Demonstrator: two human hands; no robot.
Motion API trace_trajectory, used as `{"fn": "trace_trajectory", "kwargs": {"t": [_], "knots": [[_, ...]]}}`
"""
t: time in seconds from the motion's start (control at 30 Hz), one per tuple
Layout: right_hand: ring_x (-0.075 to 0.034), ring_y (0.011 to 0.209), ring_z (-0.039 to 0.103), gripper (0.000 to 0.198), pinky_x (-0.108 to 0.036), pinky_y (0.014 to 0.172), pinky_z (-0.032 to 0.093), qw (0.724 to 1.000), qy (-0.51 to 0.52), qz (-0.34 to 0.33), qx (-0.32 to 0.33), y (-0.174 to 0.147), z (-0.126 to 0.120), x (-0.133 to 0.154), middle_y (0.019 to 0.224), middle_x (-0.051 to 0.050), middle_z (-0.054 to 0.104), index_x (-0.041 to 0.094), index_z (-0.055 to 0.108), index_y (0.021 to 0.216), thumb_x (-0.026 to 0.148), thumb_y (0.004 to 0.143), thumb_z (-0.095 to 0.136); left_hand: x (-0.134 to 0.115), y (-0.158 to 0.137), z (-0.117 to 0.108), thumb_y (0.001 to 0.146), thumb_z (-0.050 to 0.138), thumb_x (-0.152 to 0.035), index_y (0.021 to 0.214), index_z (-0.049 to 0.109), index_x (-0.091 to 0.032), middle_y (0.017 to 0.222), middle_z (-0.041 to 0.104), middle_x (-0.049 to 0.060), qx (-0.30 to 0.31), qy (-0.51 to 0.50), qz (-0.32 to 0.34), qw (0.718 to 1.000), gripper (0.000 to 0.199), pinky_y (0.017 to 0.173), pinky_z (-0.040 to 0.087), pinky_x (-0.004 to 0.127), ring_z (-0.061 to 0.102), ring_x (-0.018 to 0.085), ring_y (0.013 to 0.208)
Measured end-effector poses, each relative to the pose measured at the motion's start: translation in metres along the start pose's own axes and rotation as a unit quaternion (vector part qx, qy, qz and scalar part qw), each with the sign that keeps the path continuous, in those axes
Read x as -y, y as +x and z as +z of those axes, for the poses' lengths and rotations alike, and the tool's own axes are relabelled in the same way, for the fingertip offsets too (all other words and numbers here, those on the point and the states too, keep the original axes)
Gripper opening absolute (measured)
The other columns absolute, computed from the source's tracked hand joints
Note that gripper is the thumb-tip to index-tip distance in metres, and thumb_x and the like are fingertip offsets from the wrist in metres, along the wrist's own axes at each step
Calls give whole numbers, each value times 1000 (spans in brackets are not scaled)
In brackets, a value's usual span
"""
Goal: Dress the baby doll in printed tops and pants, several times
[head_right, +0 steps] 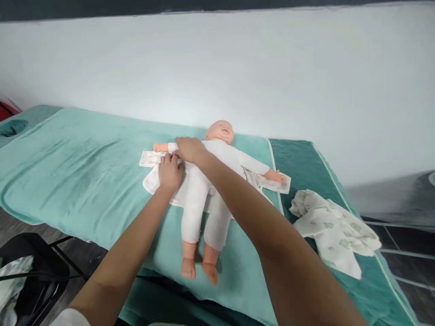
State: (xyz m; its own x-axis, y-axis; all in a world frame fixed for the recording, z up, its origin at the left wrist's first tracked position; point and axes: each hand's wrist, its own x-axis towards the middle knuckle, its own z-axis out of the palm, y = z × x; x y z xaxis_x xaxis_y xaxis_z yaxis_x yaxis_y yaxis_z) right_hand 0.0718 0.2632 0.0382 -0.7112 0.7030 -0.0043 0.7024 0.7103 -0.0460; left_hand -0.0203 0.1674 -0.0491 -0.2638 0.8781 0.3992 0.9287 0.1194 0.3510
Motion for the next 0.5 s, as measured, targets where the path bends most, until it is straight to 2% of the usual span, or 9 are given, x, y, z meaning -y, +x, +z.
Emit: {"fn": "trace_trajectory", "kwargs": {"t": [0.07,0.17,0.3,0.37,0.5], "knots": [[-31,101,66,37,-39,81,47,999,19,10,-29,-8,-2,-4,113,-15,71,15,58,120,46,102,48,9,7,2,93,57,-23,113,64,-17,117,64,17,-7,-34,-29,999,22,92,47,45,57,33,112],[-32,104,64,38,-41,85,45,998,25,2,-58,-18,-2,-6,117,-16,69,15,57,125,45,104,45,26,20,3,93,55,-23,93,66,-19,100,68,11,-3,-159,-34,987,11,86,46,38,60,27,97],[-32,108,63,46,-41,88,43,997,28,-43,-61,-24,1,-6,120,-13,69,23,55,137,53,105,40,43,30,2,84,63,-31,67,59,-19,68,61,3,-6,-353,-135,926,21,69,41,32,55,19,71],[-31,106,63,50,-41,88,42,997,23,-59,-53,-26,1,-6,115,-11,70,26,59,134,60,104,37,47,32,3,79,63,-31,68,57,-18,68,60,1,-13,-396,-170,902,18,65,39,29,53,17,69],[-31,102,64,56,-41,86,41,997,-19,-61,-38,-30,-1,-7,109,-13,70,24,65,126,63,104,32,50,33,2,74,60,-28,74,58,-18,75,63,0,-17,-476,-156,865,10,65,42,26,53,13,70]]}}
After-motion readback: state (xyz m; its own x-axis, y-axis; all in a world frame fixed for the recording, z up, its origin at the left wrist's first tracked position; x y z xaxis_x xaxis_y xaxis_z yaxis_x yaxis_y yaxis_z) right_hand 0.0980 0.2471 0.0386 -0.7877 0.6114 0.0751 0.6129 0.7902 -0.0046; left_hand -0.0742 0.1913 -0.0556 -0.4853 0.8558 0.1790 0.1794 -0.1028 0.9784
